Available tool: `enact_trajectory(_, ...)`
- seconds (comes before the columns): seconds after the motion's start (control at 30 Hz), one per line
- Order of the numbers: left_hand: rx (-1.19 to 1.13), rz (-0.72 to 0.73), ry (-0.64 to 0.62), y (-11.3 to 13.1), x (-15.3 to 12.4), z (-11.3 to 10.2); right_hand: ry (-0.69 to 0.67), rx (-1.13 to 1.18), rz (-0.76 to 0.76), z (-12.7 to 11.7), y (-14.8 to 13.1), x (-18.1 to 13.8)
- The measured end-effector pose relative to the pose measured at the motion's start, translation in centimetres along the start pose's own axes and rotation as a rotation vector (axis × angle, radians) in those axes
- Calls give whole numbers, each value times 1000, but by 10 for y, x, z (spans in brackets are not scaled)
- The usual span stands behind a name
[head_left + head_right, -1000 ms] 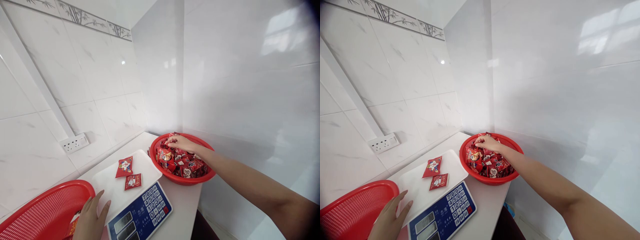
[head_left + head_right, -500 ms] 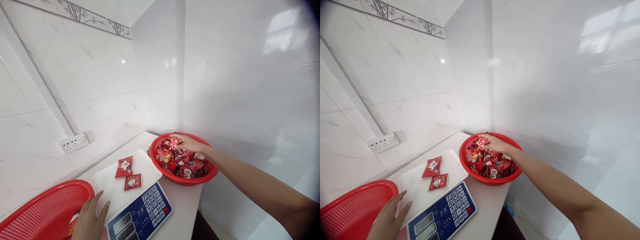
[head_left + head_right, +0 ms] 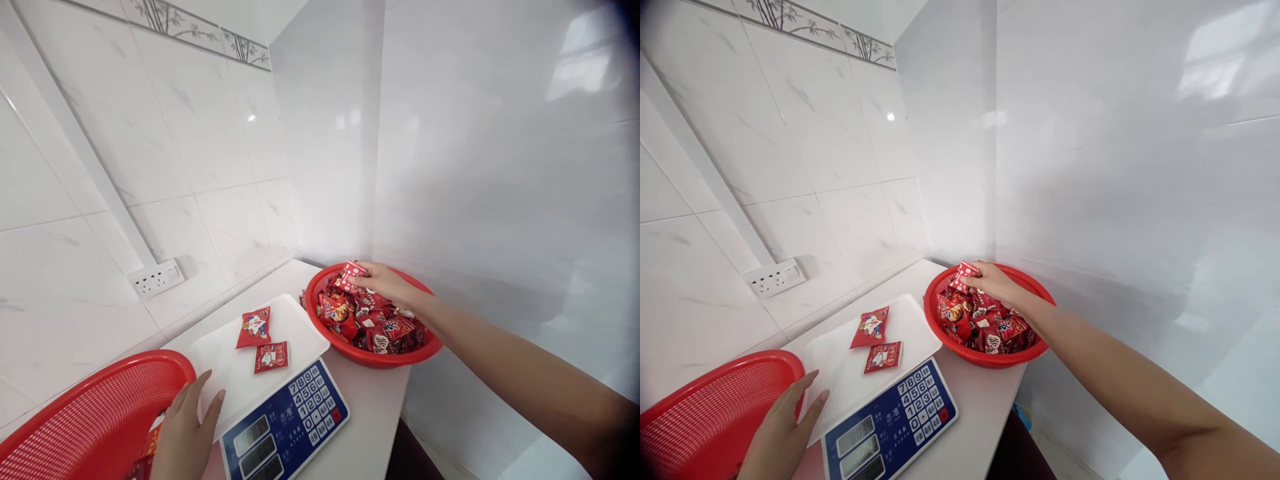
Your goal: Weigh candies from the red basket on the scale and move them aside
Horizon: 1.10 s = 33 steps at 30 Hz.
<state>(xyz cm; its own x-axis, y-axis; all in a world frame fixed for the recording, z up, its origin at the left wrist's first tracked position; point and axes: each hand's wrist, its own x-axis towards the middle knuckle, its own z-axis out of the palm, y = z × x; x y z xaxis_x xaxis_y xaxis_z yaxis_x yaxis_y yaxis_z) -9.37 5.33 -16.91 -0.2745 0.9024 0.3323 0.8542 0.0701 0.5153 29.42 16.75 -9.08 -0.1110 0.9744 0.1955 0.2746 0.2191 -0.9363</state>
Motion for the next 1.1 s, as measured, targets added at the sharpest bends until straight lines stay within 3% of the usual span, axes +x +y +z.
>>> enact_trajectory(0.13, -186, -48, 132, 35, -14, -10, -49, 140, -15, 35, -16, -14)
enact_trajectory(0.3, -672, -94, -112, 75, -37, 1, -335, 374, 103, 112, -26, -46)
enact_trajectory(0.4, -920, -84, -250, 85, -44, 8, -451, 496, 136, 151, -30, -65)
enact_trajectory(0.47, -1007, -97, -275, 87, -44, 8, -484, 524, 116, 166, -32, -72)
enact_trajectory(0.6, -1007, -139, -228, 85, -43, 4, -507, 353, 53, 171, -33, -71)
enact_trajectory(0.73, -1049, -121, -316, 83, -41, 5, -521, 195, 22, 164, -28, -64)
enact_trajectory(1.1, -1070, -153, -307, 78, -40, 5, -540, 224, 81, 162, -24, -61)
